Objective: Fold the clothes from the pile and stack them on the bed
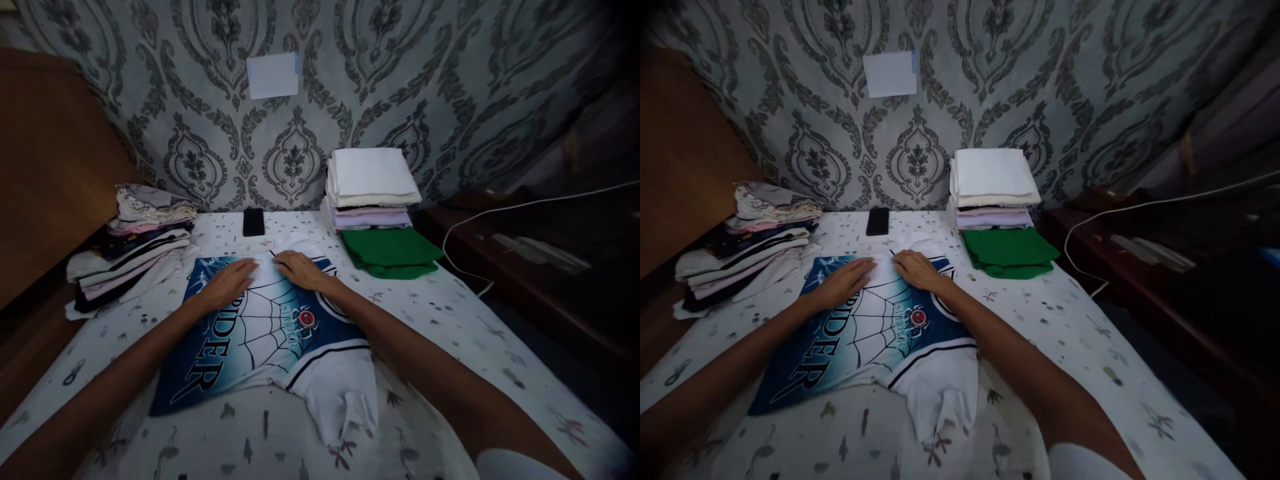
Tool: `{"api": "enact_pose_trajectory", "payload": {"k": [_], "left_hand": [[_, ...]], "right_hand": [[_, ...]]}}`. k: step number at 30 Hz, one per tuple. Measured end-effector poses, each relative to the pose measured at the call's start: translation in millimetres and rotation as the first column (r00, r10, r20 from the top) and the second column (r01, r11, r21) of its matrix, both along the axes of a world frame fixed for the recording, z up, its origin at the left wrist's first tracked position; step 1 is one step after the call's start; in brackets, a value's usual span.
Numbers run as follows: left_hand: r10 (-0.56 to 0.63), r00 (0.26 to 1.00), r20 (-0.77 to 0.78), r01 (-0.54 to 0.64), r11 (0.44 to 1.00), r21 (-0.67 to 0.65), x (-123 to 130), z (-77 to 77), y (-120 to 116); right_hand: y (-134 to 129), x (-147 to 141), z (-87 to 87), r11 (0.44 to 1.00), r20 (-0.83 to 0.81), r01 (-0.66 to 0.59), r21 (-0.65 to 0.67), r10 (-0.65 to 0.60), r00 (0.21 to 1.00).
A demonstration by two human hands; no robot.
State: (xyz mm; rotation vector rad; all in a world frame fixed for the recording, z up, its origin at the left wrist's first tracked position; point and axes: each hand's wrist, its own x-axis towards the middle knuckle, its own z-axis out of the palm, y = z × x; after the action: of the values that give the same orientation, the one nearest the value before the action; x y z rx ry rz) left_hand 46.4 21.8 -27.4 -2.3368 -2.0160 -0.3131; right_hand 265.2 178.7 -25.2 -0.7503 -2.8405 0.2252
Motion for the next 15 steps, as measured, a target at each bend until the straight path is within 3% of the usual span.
{"api": "enact_pose_trajectory", "payload": {"k": [2, 6, 9, 12, 15], "left_hand": [[-0.052, 0.998, 0.020, 0.052, 0.998, -0.038, 3.3, -0.5, 0.4], [0.082, 0.997, 0.002, -0.081, 0.995, -0.061, -20.9, -0.4, -2.1], [0.120, 0.993, -0.002, -0.120, 0.993, -0.011, -20.4, 1.5, -19.0], [-0.093, 0.989, 0.112, 0.093, 0.996, 0.007, 14.9, 13.9, -51.8], [-0.274, 0.936, 0.221, 0.294, 0.953, -0.065, 60.4, 31.3, -91.0]], "right_hand": [[-0.3, -5.7, -6.9, 0.999, 0.016, -0.031, -0.032, 0.031, 0.999], [13.5, -5.8, -14.2, 0.975, 0.036, 0.211, -0.062, -0.209, 0.977], [13.6, 1.4, -11.1, 0.961, 0.048, 0.264, -0.082, -0.260, 0.964], [-13.5, 21.8, 1.0, 0.972, -0.050, 0.194, -0.130, -0.202, 0.978], [-67.1, 64.5, 17.6, 0.985, -0.205, 0.018, -0.174, -0.054, 0.977]]}}
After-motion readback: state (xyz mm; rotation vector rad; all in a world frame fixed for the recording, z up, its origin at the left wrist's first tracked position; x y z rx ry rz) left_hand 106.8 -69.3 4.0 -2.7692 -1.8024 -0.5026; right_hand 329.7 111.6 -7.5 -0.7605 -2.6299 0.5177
